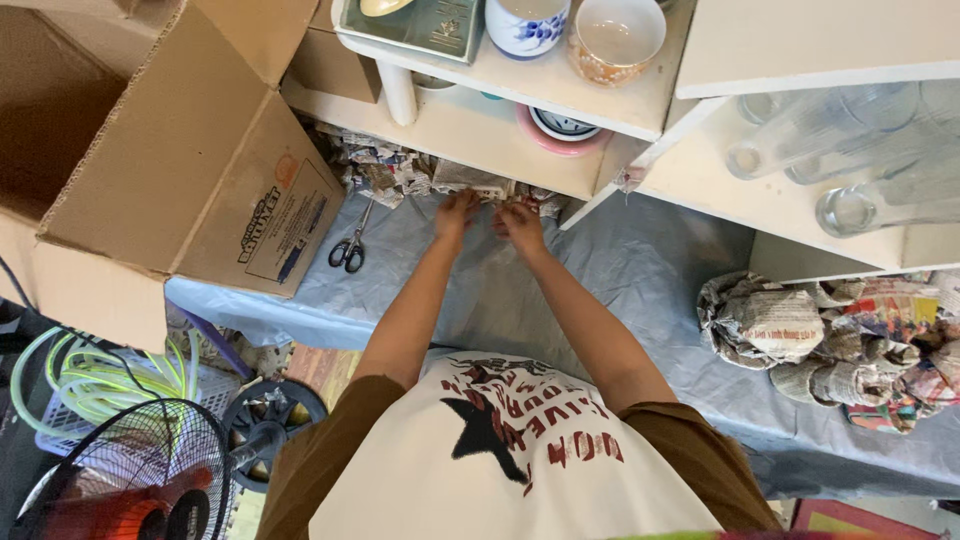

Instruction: The person wraps ceramic bowls and pots in sheets of newspaper, folding the paper around each piece and pressing it closed by hand. They place each wrapped piece onto a growing pile of finished wrapped items on the table and occasionally reach to the shelf for the next unwrapped bowl.

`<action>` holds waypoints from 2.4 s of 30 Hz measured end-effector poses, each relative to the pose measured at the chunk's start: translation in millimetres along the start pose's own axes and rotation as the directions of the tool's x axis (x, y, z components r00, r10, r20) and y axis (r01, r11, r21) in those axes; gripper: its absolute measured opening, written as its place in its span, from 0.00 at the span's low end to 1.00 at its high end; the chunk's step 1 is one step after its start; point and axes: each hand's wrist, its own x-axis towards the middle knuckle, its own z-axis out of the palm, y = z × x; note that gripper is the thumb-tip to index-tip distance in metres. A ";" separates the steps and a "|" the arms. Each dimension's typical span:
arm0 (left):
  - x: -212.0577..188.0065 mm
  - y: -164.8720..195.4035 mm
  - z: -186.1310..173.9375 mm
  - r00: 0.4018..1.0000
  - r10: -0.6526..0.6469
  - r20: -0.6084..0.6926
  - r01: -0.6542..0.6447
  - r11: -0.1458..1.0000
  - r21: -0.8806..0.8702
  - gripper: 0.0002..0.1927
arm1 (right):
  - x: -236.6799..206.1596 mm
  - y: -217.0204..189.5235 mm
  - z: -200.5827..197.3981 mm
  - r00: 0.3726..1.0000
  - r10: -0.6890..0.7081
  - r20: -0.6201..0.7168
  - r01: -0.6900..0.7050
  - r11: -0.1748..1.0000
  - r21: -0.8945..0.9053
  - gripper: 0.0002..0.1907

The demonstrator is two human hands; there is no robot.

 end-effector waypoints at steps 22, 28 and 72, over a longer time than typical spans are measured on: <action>-73.2 -14.1 -119.6 0.991 -0.055 0.121 0.130 0.583 -0.802 0.30 | 24.3 -15.0 18.5 0.983 -0.151 0.104 0.178 0.925 -0.335 0.20; -99.1 -29.8 -158.4 0.989 -0.056 0.134 0.145 0.423 -0.895 0.28 | 8.2 -6.9 32.6 0.908 0.382 0.171 -0.271 0.848 -0.455 0.34; -203.4 5.8 -156.7 0.907 0.009 0.422 -0.351 0.570 0.742 0.13 | -105.3 77.6 -38.9 0.949 -0.211 0.233 0.269 0.928 -0.256 0.26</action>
